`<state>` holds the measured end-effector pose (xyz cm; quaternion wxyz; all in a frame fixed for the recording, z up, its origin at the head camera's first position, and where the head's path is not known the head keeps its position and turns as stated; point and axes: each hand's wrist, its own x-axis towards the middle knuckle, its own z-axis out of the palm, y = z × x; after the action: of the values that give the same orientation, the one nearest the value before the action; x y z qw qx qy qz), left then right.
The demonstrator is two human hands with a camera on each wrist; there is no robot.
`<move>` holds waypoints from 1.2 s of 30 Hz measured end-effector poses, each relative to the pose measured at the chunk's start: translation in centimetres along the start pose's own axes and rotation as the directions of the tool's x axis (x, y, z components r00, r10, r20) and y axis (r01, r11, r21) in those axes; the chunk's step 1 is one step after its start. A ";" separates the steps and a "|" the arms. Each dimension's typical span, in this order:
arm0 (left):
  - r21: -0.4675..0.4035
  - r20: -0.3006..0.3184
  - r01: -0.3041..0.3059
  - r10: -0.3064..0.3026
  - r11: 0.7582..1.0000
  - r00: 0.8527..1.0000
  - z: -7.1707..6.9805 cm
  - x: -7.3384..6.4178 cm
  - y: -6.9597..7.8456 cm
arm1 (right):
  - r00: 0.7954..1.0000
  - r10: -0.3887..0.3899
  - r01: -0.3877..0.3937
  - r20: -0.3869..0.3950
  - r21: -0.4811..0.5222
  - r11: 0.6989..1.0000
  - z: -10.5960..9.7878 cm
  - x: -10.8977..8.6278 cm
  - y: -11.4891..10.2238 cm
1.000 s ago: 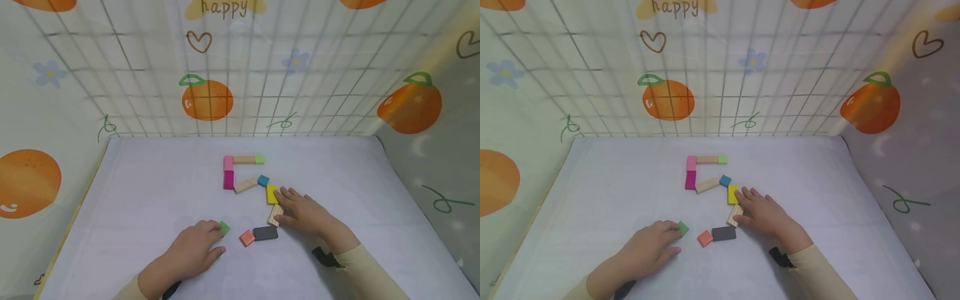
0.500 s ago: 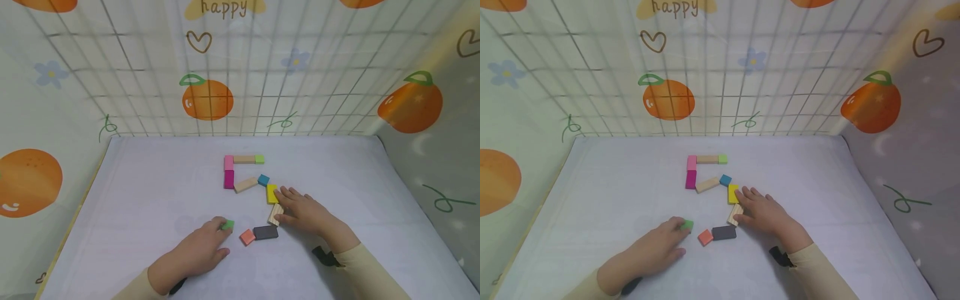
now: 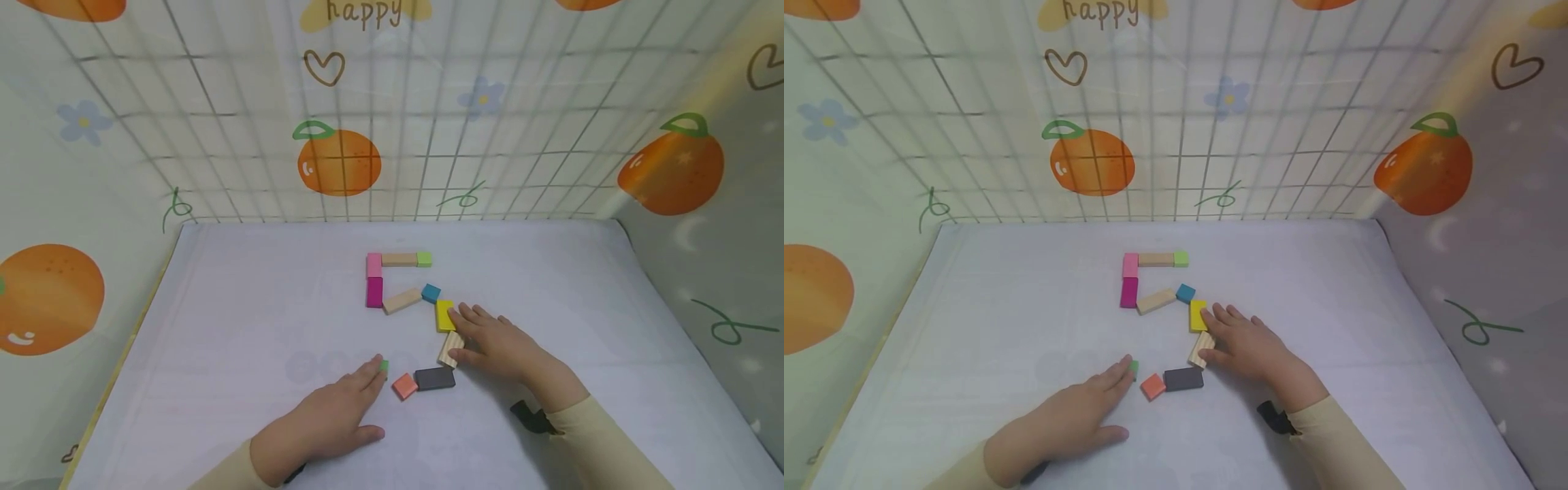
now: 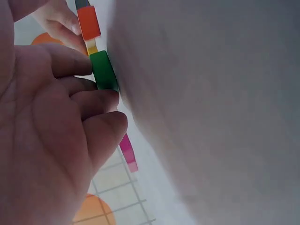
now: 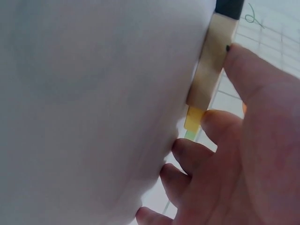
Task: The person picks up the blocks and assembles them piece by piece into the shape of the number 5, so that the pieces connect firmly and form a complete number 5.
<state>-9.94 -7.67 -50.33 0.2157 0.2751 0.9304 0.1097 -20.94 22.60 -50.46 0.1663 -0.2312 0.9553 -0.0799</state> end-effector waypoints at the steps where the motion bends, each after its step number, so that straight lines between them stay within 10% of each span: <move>1: -0.007 0.003 0.000 0.000 1.000 1.000 0.0 0.1 0.2 | 1.000 -0.003 0.003 -0.001 0.000 1.000 0.0 0.0 0.0; 17: 0.053 -0.063 -0.070 0.073 0.996 0.995 0.3 -0.1 0.8 | 1.000 -0.008 0.008 -0.008 -0.006 1.000 0.1 -0.2 -0.1; 36: 0.014 -0.156 0.028 -0.025 1.000 0.987 -0.2 -1.1 -0.8 | 1.000 0.005 -0.005 -0.005 0.012 1.000 0.0 -0.3 -0.1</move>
<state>-9.55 -9.00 -50.05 0.1417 0.2550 0.9489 0.1206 -20.65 22.65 -50.30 0.1656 -0.2277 0.9557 -0.0860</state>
